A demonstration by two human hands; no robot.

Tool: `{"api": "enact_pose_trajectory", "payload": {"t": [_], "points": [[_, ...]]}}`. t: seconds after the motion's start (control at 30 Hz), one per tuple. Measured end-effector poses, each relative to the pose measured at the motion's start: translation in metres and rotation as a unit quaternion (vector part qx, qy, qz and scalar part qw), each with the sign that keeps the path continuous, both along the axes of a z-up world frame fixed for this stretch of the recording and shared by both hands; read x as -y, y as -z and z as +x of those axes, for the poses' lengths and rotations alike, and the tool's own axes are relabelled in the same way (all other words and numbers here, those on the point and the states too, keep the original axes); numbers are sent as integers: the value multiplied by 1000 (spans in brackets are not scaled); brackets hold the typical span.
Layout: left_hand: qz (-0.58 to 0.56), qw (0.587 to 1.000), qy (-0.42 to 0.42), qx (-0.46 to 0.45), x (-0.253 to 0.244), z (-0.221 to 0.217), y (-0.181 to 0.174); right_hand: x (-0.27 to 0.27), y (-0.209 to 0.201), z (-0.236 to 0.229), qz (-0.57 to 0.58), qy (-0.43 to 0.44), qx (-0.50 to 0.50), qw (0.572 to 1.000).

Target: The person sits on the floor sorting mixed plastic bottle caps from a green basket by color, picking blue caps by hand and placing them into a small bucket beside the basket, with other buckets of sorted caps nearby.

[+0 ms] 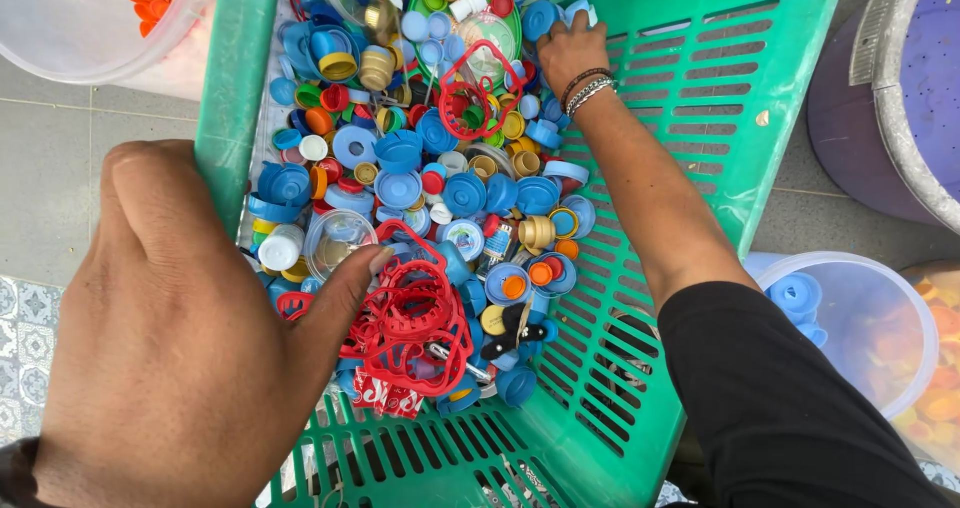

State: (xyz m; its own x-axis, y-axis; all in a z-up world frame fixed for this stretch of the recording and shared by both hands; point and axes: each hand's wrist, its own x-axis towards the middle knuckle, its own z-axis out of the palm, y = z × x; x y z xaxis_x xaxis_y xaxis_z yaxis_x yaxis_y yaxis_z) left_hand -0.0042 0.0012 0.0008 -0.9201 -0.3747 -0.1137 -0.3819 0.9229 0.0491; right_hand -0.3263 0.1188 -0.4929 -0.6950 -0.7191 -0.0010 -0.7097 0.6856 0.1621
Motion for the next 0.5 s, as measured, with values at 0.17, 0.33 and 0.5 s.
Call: {"api": "enact_pose_trajectory", "payload": {"t": [0.17, 0.33, 0.5], "points": [[-4, 1000, 14, -21, 1, 0, 0, -10, -23, -11, -62, 6, 54, 997], [-1, 998, 52, -47, 1, 4, 1, -34, -13, -22, -186, 31, 105, 976], [-1, 997, 54, -49, 2, 3, 2, -27, -55, -12, -472, 172, 406, 763]]}}
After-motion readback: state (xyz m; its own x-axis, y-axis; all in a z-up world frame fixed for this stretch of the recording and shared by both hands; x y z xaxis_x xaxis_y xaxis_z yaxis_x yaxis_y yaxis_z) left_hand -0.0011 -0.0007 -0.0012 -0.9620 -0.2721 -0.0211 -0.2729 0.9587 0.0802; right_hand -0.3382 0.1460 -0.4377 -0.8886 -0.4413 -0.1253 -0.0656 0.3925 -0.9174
